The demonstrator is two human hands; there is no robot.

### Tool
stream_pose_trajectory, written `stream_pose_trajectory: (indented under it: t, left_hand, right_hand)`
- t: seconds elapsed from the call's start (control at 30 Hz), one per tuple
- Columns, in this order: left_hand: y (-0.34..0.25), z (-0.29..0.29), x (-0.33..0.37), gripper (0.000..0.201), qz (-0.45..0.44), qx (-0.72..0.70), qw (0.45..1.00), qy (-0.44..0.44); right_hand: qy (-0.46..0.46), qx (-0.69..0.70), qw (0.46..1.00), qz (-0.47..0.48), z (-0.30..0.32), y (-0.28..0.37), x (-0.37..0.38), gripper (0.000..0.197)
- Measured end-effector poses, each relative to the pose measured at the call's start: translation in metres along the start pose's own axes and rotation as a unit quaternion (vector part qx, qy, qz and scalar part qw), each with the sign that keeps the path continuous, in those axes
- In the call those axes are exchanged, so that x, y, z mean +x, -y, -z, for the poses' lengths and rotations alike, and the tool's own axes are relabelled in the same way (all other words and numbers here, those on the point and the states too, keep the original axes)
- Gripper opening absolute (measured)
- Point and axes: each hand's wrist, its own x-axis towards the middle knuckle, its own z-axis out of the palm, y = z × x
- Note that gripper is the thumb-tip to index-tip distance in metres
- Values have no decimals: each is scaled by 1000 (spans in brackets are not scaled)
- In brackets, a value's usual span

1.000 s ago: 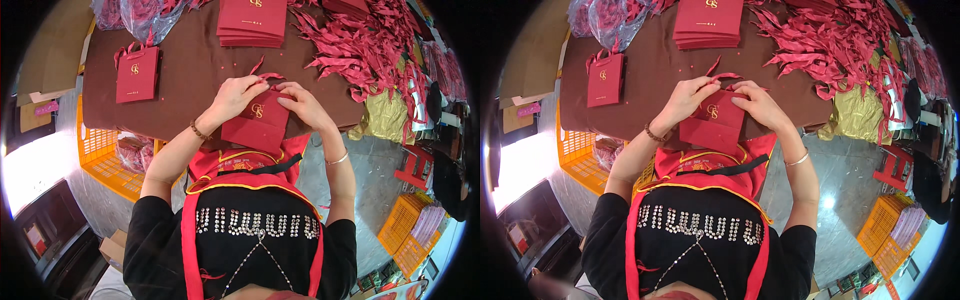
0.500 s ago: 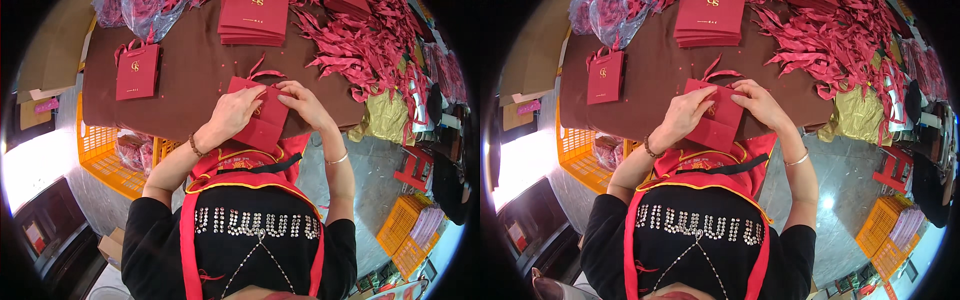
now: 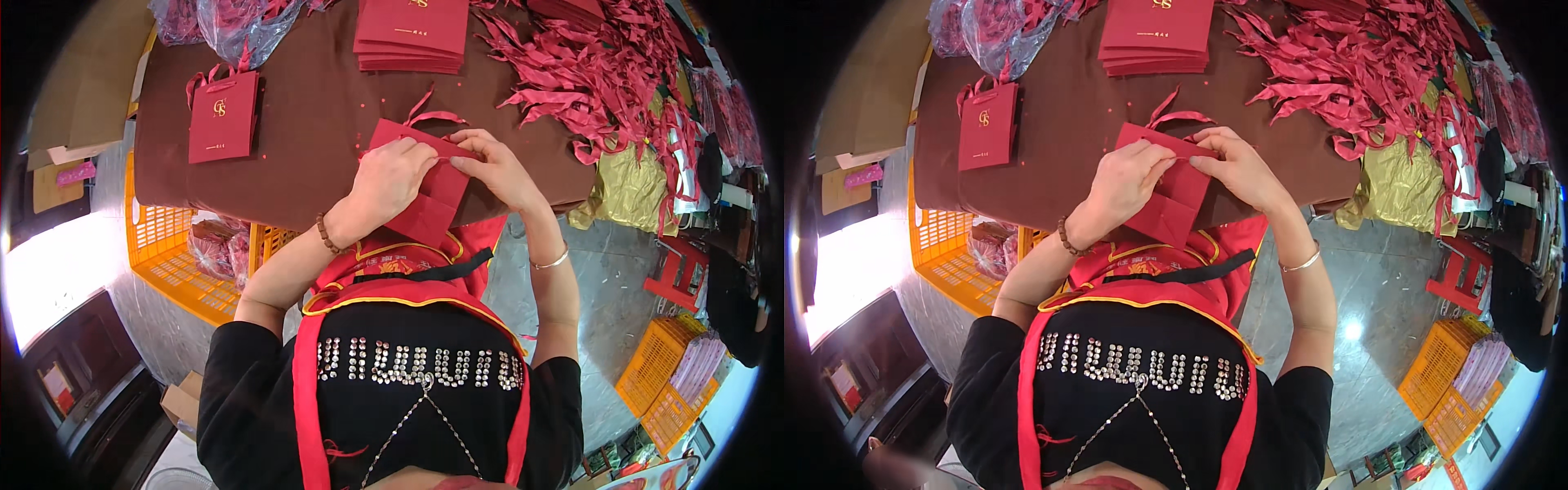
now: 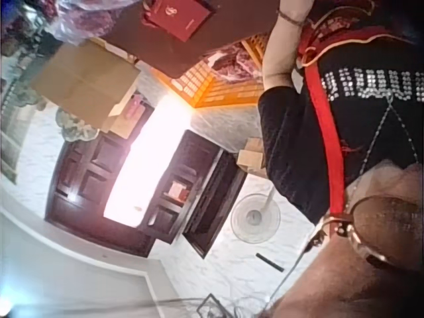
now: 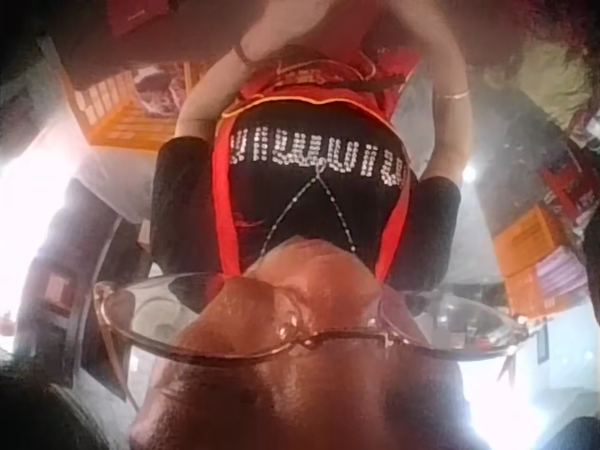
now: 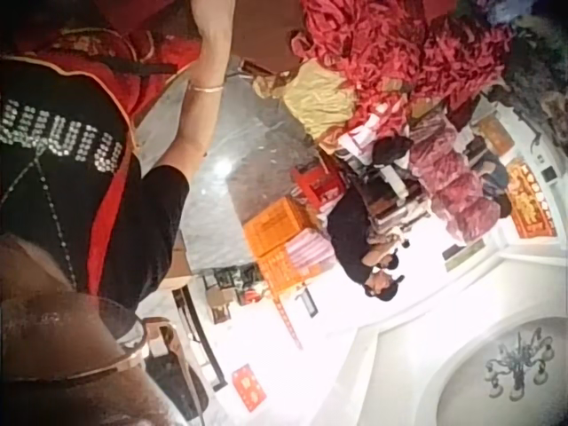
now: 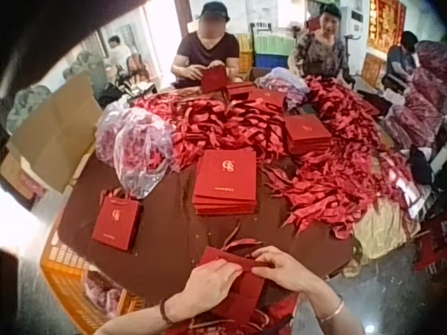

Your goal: Folding and assembling small red gift bags with ribbon handles.

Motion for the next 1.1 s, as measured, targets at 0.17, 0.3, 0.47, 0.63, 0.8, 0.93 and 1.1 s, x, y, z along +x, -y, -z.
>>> stream_pose_trajectory:
  t: [0.17, 0.3, 0.47, 0.63, 0.8, 0.93, 1.1]
  left_hand:
    - [-2, -7, 3, 6, -22, 74, 997, -22]
    - [-3, -6, 5, 9, -29, 73, 997, -19]
    - [-9, -5, 7, 12, -1, 90, 996, 15]
    - [-15, -3, 12, 10, 14, 97, 994, 39]
    - [-23, 3, 16, 7, 13, 115, 991, 72]
    - [-24, -2, 17, 5, -6, 121, 990, 72]
    - [-15, -3, 12, 9, -70, 73, 994, 39]
  right_hand:
    - [-7, -17, 1000, 17, -1, 2, -1, 17]
    - [-16, -41, 998, 36, -3, 2, -2, 17]
    - [-28, -93, 994, 51, -5, 9, -5, 18]
    - [-49, -134, 985, 102, -8, 11, -8, 17]
    - [-77, -190, 969, 142, -13, 16, -14, 15]
    - [-86, -228, 960, 137, -22, 29, -19, 14]
    - [-107, -248, 951, 148, -19, 33, -25, 15]
